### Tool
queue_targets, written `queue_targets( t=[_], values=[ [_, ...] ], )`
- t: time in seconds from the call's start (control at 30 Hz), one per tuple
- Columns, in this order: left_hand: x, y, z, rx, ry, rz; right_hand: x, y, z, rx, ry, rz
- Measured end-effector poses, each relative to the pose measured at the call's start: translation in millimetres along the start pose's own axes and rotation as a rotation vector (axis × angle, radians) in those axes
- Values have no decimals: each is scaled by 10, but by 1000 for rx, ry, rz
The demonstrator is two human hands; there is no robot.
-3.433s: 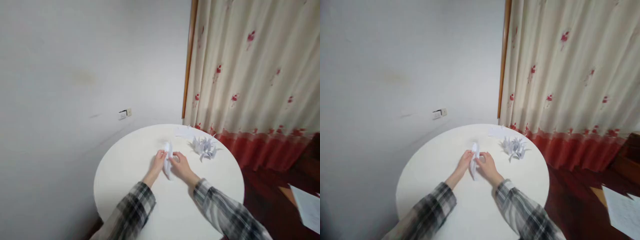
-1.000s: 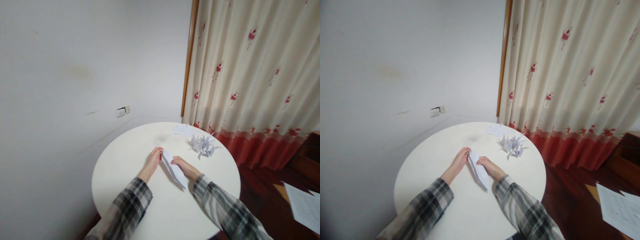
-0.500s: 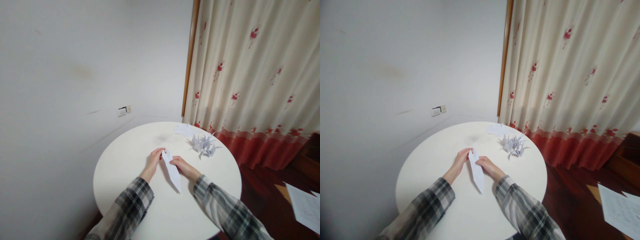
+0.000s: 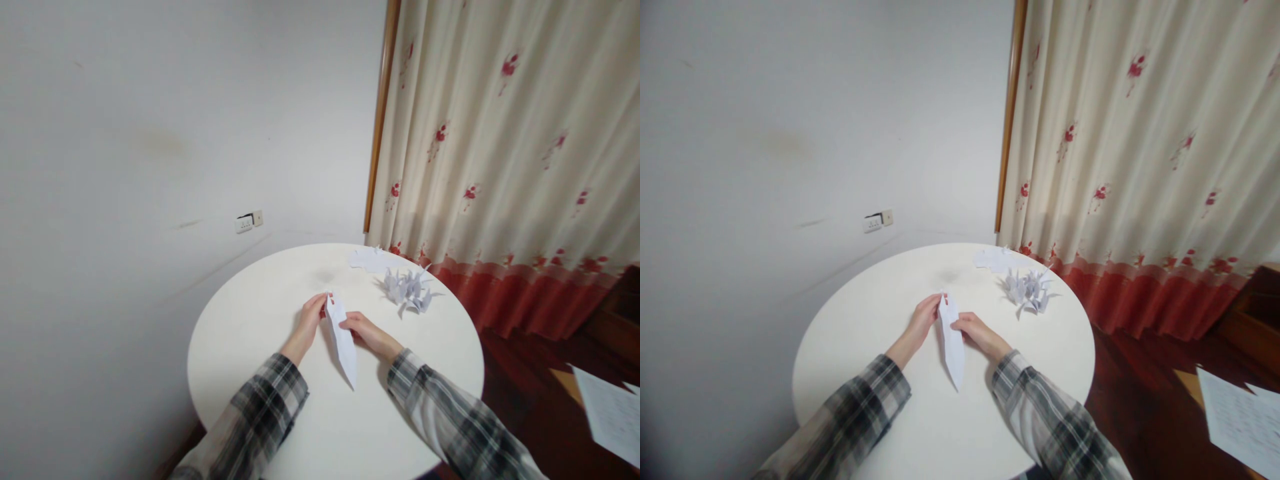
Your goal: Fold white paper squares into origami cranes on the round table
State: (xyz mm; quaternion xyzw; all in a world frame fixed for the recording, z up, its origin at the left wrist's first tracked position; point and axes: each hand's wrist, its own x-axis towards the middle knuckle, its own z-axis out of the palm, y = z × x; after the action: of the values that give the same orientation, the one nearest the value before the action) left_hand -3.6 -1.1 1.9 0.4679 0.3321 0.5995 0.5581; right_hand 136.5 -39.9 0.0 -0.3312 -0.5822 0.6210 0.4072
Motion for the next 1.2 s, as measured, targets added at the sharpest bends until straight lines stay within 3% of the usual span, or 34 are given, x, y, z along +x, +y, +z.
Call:
queue_targets(
  t=[0.3,0.7,0.97,1.2],
  values=[
    [18,-7,-15,10,37,4,-38,-49,20,-26,1,81],
    [107,-89,-92,-33,28,-92,-79,-86,1,-88,-27,141],
    [96,-18,-55,-66,21,-149,-45,-50,-33,-96,-54,125],
    [41,28,-41,-67,-13,-100,-54,-35,-24,-85,2,132]
  ],
)
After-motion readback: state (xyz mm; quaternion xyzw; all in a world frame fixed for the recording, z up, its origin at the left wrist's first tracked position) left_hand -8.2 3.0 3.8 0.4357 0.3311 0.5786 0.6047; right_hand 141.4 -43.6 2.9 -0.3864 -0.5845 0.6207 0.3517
